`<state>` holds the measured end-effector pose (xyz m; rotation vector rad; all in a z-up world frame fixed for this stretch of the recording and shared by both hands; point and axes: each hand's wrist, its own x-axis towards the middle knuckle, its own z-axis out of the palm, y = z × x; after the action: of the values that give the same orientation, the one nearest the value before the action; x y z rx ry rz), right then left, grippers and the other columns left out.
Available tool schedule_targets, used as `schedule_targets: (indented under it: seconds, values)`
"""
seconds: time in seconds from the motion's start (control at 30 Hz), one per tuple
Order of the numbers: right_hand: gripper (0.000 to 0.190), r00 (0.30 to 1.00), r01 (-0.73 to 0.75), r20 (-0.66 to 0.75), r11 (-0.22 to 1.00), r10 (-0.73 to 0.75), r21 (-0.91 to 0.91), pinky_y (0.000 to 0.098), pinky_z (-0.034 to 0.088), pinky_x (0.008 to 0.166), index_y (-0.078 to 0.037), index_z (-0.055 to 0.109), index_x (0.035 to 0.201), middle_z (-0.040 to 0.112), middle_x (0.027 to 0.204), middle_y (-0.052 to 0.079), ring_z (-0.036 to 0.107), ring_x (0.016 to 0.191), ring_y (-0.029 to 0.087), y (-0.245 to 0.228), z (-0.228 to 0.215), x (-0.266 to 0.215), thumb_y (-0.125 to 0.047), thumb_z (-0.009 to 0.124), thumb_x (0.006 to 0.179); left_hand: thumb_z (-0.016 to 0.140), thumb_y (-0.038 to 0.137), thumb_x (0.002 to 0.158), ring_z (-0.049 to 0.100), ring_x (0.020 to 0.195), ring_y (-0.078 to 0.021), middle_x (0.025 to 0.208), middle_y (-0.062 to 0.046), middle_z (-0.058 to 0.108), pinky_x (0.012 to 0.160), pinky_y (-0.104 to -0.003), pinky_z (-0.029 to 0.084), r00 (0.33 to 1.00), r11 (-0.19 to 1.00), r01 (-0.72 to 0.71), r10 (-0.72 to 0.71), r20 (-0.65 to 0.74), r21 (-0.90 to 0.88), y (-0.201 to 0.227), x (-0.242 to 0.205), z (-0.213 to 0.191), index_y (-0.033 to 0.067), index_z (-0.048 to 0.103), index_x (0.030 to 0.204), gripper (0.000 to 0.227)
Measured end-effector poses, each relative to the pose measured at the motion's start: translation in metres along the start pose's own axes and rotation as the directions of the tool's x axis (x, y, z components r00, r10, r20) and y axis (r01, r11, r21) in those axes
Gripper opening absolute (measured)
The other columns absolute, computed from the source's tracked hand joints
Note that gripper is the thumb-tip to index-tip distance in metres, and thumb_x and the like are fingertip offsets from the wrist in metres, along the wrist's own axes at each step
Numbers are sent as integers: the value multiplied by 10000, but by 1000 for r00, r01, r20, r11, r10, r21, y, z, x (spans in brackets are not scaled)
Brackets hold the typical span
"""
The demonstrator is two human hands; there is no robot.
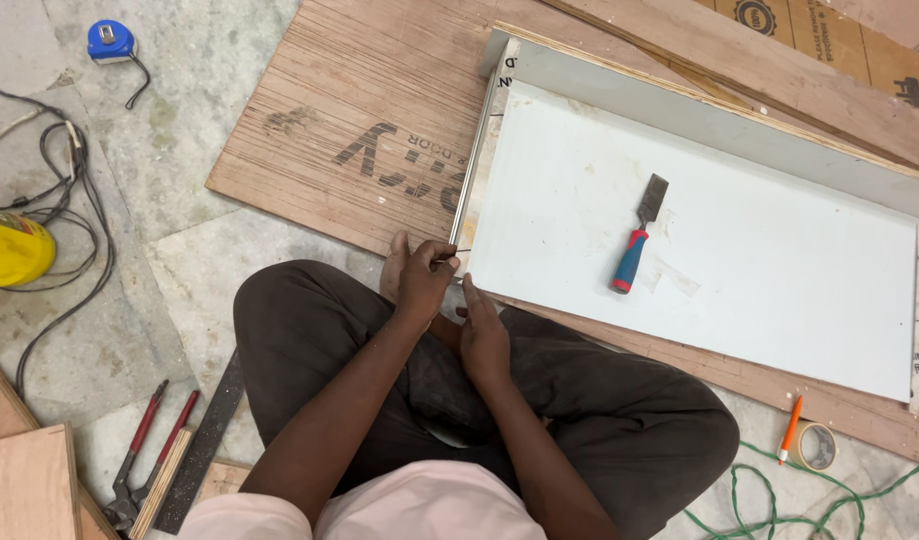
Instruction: The person applies glue to a white edge banding strip using a small brush and then carefully adheres it to the edge of a wooden panel. They press the strip down firmly along its length to ensure it is securely attached.
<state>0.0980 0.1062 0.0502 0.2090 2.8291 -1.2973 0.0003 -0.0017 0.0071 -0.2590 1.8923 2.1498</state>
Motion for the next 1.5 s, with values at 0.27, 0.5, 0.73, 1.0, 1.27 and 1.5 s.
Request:
schedule_targets:
  seconds: [0.27,0.5,0.73,1.0,1.27,1.5]
  values:
    - [502,995,-38,-79,964,61,264,325,580,839,-79,555,1437,631,1364,162,738,1072,220,1,-8,3,74,428,976,684,84,946,618,969,-129,1099,-58,692,847,-254,528,1000,999,-25,25,1,22,-6,1,-1,0,655,1199,268]
    - [425,988,-142,34,819,148,556,311,571,866,-22,633,1360,655,1379,156,718,1149,216,19,-8,10,37,414,1000,642,42,918,612,1048,-156,1139,-73,670,917,-279,497,999,999,-53,53,5,7,-21,6,-3,-11,646,1214,301]
    - [607,956,-239,97,546,275,803,333,529,923,-71,373,1538,602,1399,126,619,1228,238,21,-15,27,-16,495,946,595,20,878,656,1027,-198,1150,-101,690,890,-315,536,975,963,-206,216,-41,174,-14,0,2,-5,622,1237,361]
    - [786,946,-154,-55,589,321,793,363,561,931,-37,167,1581,641,1310,162,660,1173,224,15,-24,96,-206,602,948,709,187,904,704,965,-224,1128,-130,708,820,-363,577,970,920,-195,232,-71,339,24,40,20,4,596,1236,395]
    - [954,928,-171,-92,631,361,756,351,592,824,-9,147,1590,649,1190,140,659,1034,205,4,-25,211,-317,725,896,743,264,914,710,996,-222,1135,-134,715,855,-359,569,986,936,-85,129,-109,343,47,121,38,48,564,1285,466]
    - [1056,869,-148,-260,722,421,675,318,544,666,45,210,1567,679,1048,141,632,820,202,2,-28,298,-292,844,793,749,211,895,694,1069,-218,1189,-133,706,904,-356,558,974,933,-214,228,-12,289,63,162,44,60,508,1343,530]
